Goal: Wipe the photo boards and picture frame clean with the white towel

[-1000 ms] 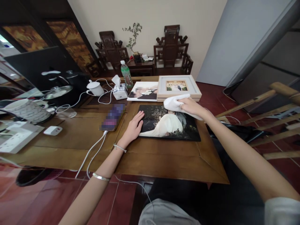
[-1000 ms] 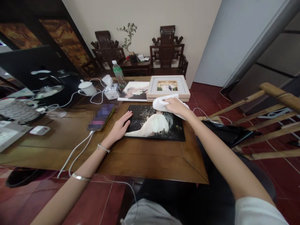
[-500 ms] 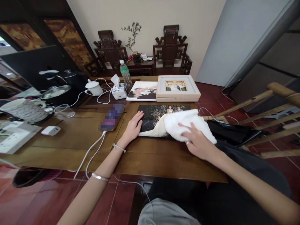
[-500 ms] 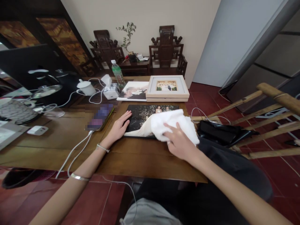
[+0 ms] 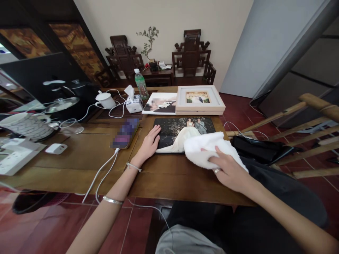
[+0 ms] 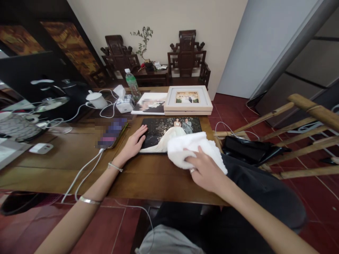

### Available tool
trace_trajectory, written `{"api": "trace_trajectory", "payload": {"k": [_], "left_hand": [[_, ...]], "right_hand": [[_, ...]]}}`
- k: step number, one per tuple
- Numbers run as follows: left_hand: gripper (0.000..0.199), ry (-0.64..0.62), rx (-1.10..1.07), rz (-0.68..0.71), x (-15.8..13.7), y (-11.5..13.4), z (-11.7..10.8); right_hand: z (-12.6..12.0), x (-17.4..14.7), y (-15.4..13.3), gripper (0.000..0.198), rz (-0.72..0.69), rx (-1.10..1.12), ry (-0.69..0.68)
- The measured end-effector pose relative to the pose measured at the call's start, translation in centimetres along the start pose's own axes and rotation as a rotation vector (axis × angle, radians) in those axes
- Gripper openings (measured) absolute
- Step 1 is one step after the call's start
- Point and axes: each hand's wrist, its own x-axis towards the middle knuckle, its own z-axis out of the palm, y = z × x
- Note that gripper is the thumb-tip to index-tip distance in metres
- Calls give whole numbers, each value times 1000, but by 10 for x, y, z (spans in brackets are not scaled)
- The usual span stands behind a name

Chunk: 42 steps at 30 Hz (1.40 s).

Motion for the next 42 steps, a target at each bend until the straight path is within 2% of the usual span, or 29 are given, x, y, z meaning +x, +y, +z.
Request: {"api": "trace_trajectory", "payload": {"k": [11,15,17,20,27,30,32,36,42], "left_hand": [[44,-31,-11,30,4,-4,-4],[44,-27,-18,35,4,-5,-4],[44,-27,-21,35,5,-7,-3],[43,-25,-17,28,5,-9,-2],[42,-1,-29,25,5,-6,-1],[43,-8,-31,24,5,-5,-2],[44,-16,-32,21,5,-4,-2],[44,-17,-26,20,4,-6,-2],[43,-3,-22,18,4,-7,-1]], "right_hand": [[-26,118,56,31,70,36,4],[-27,146,80,31,109,25,39],[-25,148,83,31,121,25,61],[-18,136,74,32,112,18,96],[12,56,14,40,21,-57,82],[15,24,-13,40,-25,-21,-16],[11,14,-27,40,-36,25,-94],[5,25,-36,41,-70,70,-146],[2,91,-7,43,-4,87,-62]]}}
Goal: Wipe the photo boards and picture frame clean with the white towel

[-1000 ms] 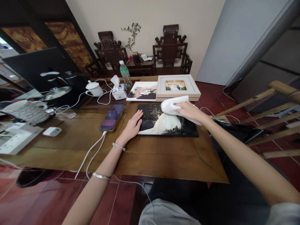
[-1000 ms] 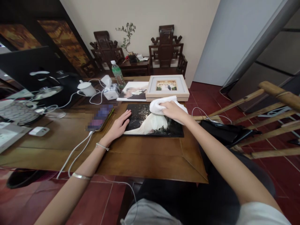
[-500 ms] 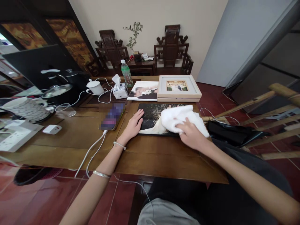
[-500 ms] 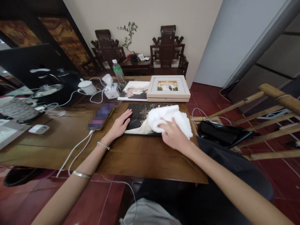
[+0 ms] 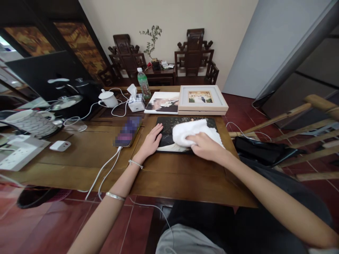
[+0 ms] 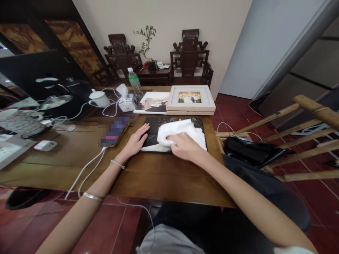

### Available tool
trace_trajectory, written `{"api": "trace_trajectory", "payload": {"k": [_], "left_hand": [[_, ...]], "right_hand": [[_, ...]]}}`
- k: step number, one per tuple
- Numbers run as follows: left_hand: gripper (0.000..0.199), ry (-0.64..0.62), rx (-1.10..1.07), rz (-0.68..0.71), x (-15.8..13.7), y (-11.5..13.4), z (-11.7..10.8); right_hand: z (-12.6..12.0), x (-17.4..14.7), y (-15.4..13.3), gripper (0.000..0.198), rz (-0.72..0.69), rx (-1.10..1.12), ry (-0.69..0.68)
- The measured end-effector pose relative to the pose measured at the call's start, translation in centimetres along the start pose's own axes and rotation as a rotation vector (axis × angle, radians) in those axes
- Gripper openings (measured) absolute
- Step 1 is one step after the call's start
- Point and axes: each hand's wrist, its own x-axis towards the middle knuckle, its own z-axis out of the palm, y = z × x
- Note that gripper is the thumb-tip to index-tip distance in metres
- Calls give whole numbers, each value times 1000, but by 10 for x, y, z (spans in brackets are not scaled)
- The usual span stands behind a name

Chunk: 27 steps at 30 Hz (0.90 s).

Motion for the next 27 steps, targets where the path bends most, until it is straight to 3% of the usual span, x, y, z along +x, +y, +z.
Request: {"api": "trace_trajectory", "payload": {"k": [7,13,18,23,27], "left_hand": [[45,-12,-10,0,0,-2,0],[44,1,-19,3,0,-4,1],[44,2,-7,5,0,-4,1],[44,6,-7,8,0,-3,2],[45,14,-9,-3,0,0,1]], "right_hand": [[-18,86,35,39,45,-17,67],[-16,104,36,32,61,-24,113],[2,69,10,34,102,-49,87],[21,2,-30,40,27,-41,2],[26,-36,-54,34,-66,11,-107]]}}
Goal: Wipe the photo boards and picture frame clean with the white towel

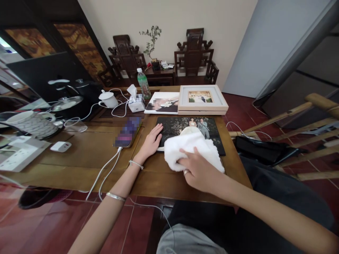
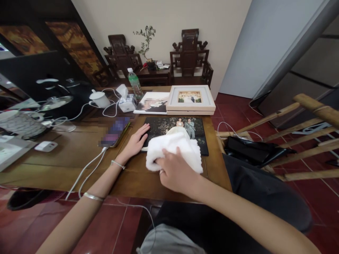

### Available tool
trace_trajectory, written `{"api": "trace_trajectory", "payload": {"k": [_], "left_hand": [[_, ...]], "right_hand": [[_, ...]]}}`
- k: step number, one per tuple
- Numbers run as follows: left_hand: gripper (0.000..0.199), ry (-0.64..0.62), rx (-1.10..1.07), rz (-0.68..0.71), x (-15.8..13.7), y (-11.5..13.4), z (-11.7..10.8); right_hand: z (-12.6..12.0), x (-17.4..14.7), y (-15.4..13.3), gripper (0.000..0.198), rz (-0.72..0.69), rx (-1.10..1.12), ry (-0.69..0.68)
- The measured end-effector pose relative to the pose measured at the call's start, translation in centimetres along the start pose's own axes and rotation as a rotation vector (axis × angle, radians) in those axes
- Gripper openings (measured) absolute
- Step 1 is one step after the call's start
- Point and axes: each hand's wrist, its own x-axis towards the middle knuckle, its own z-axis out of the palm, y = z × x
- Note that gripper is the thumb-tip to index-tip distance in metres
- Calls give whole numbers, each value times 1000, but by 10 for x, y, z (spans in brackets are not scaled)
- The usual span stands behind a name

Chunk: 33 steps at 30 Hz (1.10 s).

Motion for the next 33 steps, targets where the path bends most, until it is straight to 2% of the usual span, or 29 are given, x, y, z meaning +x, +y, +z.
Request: {"api": "trace_trajectory", "payload": {"k": [3,7,12,18,22,26,33], "left_hand": [[45,2,-3,5,0,1,-1],[46,-4,-8,5,0,0,0],[45,-18,1,-1,0,-3,1],[43,-20,5,4,0,-4,0],[43,-21,7,-2,0,-4,0],[44,-1,-13,-4,0,-5,1],[43,5,-32,15,1,-4,2]], "right_hand": [[-1,-5,-7,32,-5,8,-32],[-8,13,7,36,16,-33,37],[-24,64,41,44,82,-10,81],[-46,136,75,35,167,-89,146],[-51,159,84,32,208,-105,165],[-34,143,73,36,203,-116,181],[13,56,21,41,2,-142,148]]}}
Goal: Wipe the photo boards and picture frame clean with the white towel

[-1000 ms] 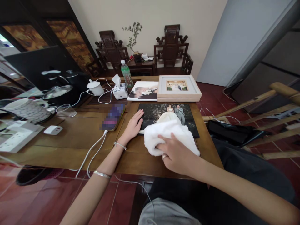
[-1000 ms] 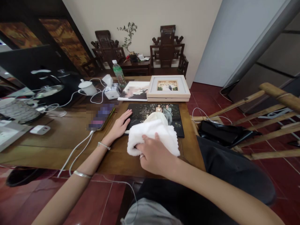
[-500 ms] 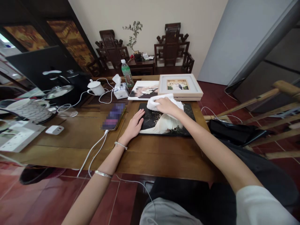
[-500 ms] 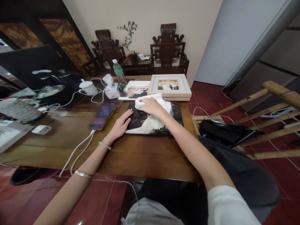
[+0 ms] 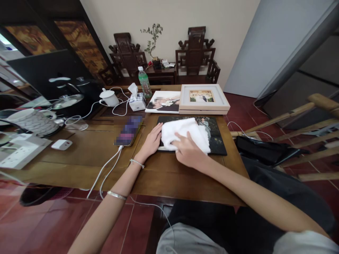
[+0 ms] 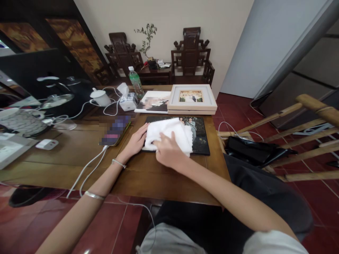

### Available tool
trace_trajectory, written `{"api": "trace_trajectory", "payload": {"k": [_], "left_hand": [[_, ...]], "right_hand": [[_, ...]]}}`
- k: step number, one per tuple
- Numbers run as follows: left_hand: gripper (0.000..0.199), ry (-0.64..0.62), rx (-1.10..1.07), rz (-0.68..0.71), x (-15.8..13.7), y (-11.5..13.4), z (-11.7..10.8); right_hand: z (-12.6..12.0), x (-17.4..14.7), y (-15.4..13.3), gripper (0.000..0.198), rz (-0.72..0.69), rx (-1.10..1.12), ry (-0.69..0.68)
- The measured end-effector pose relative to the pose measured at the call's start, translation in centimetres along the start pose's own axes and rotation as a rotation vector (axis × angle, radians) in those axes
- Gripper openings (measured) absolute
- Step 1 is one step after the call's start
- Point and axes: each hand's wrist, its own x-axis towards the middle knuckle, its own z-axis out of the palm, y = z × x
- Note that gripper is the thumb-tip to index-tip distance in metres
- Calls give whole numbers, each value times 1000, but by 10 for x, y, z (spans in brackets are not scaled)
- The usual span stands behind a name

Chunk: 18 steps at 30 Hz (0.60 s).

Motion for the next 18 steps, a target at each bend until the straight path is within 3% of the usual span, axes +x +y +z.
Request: {"api": "trace_trajectory", "payload": {"k": [5,9,13,18], "left_hand": [[43,0,13,-12,0,2,-1],[43,-2,14,-16,0,3,-1],[43,-13,14,-12,0,2,-1],[44,-8,9,-14,0,0,0]], "right_hand": [[-14,-49,-23,33,-53,99,-118],[-28,-60,-13,36,-17,150,-126],[-33,-46,16,40,117,140,-41],[-32,4,48,35,260,39,44]]}}
